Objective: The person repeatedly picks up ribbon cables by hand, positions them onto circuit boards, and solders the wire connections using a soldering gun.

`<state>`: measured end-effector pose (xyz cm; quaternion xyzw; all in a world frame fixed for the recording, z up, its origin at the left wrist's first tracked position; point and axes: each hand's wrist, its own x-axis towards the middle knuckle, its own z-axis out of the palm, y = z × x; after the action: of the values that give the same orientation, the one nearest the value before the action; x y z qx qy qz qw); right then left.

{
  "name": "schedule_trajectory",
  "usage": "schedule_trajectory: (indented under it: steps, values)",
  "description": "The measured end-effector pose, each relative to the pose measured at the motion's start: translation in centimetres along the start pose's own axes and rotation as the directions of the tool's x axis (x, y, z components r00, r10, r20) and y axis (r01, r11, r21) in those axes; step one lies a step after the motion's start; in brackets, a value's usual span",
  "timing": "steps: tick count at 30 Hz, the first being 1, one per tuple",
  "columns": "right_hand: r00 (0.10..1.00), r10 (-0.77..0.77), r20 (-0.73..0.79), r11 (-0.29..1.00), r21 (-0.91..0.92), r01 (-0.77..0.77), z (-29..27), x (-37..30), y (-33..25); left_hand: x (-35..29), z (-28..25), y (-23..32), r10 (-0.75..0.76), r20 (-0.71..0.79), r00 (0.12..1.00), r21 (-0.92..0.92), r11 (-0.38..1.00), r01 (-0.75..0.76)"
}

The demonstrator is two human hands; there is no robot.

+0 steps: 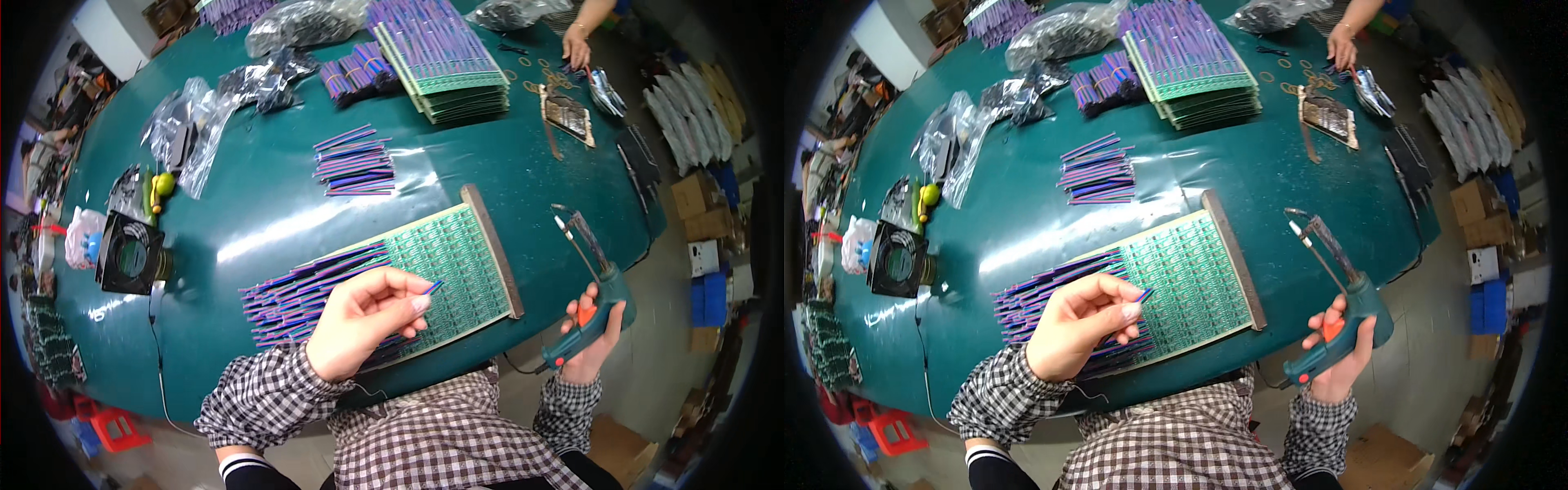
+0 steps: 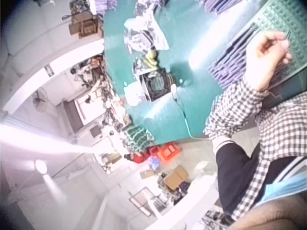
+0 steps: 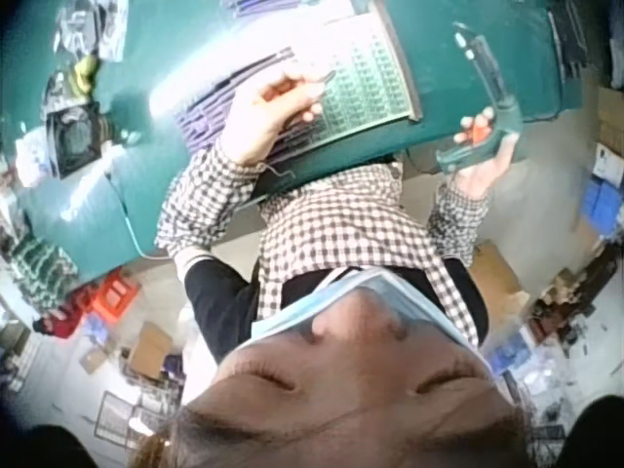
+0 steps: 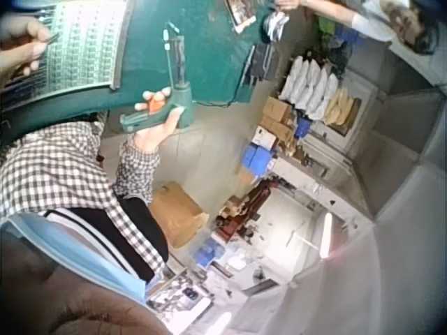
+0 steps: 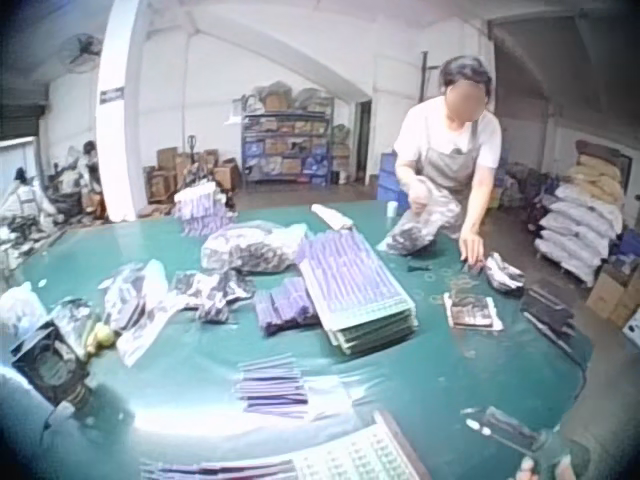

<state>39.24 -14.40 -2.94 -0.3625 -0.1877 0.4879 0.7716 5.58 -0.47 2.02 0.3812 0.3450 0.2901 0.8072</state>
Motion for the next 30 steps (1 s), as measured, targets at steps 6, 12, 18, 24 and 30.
schedule_trajectory:
  steps: [6, 12, 18, 24, 30]
  values:
    - [0.999, -0.004, 0.037, 0.993, -0.115, 0.008, 1.2, -1.8, 1.8, -0.4, 0.1, -0.7, 0.009, -0.052, 0.999, 0.01, 1.0, -0.008]
    - [0.997, 0.052, 0.048, 0.993, -0.107, -0.047, 1.3, -2.7, 2.1, -0.4, -0.1, -1.0, 0.03, -0.067, 0.997, 0.072, 0.997, -0.025]
    - [0.997, 0.064, 0.041, 0.988, -0.144, -0.057, 1.4, -3.8, 1.8, -2.5, -0.4, -1.1, 0.406, -0.004, 0.914, 0.653, 0.693, -0.305]
    - [0.987, 0.132, 0.095, 0.945, -0.312, -0.096, 0.9, -6.4, 1.4, -3.4, 0.6, -4.6, 0.568, 0.229, 0.791, 0.899, 0.188, -0.395]
    - [0.974, 0.177, 0.138, 0.863, -0.498, -0.086, 1.4, -9.0, 0.7, -4.5, 0.9, -7.1, 0.528, 0.489, 0.694, 0.872, -0.297, -0.388]
